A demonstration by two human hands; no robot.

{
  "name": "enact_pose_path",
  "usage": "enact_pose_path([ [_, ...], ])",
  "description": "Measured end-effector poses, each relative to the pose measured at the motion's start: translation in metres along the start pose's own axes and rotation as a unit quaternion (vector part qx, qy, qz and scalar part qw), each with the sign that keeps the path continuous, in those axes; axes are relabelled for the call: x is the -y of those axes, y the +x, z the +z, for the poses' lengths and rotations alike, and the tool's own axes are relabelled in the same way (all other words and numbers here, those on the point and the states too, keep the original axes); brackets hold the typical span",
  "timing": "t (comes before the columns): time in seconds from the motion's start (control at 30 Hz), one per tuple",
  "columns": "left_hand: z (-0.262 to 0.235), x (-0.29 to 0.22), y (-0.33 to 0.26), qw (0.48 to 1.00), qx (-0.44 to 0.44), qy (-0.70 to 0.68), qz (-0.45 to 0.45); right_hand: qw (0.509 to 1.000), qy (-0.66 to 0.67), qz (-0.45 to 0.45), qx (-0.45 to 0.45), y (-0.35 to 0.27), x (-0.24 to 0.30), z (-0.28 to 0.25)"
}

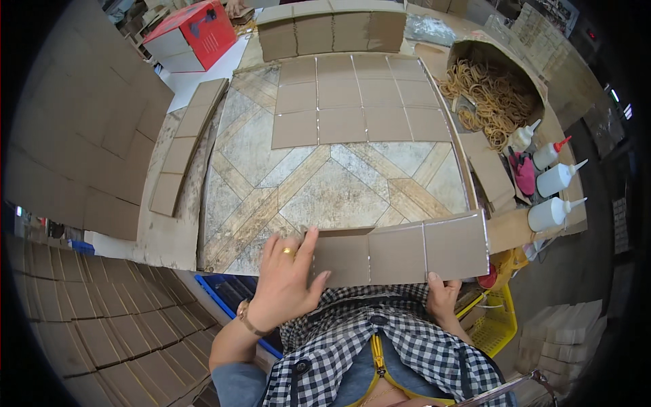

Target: Folding cardboard sheets, applying glue, and securing the resulting boxes with rubber bands in a factory setting.

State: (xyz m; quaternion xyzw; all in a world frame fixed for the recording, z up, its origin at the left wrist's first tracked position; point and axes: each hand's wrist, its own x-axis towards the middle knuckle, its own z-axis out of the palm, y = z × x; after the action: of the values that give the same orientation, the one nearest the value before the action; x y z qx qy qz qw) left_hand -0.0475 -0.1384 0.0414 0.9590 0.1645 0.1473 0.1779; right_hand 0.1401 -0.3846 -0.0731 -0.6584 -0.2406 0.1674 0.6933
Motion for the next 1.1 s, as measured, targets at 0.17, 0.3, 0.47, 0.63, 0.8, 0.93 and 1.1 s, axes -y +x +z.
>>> enact_pose_path([
  [0.17,0.029,-0.018,0.047,0.997,-0.067,-0.027,0.041,0.982,-0.087,-0.147,0.085,0.052,0.063,0.038],
  [0.3,0.045,-0.017,0.075,0.995,-0.091,-0.027,0.033,0.955,-0.200,-0.197,0.093,0.083,0.064,0.039],
  [0.47,0.043,-0.015,0.076,0.995,-0.082,-0.028,0.040,0.938,-0.221,-0.238,0.119,0.088,0.075,0.045],
  [0.63,0.033,-0.008,0.073,0.980,-0.037,-0.194,-0.005,0.918,-0.267,-0.228,0.185,0.087,0.083,0.038],
  [0.8,0.030,0.013,0.060,0.941,-0.001,-0.335,-0.042,0.842,-0.386,-0.308,0.215,0.088,0.117,0.044],
  [0.93,0.034,0.008,0.066,0.944,0.006,-0.329,-0.010,0.734,-0.525,-0.351,0.248,0.090,0.104,0.043],
  [1.1,0.039,0.004,0.070,0.968,0.000,-0.252,0.011,0.766,-0.483,-0.307,0.293,0.093,0.108,0.035],
])
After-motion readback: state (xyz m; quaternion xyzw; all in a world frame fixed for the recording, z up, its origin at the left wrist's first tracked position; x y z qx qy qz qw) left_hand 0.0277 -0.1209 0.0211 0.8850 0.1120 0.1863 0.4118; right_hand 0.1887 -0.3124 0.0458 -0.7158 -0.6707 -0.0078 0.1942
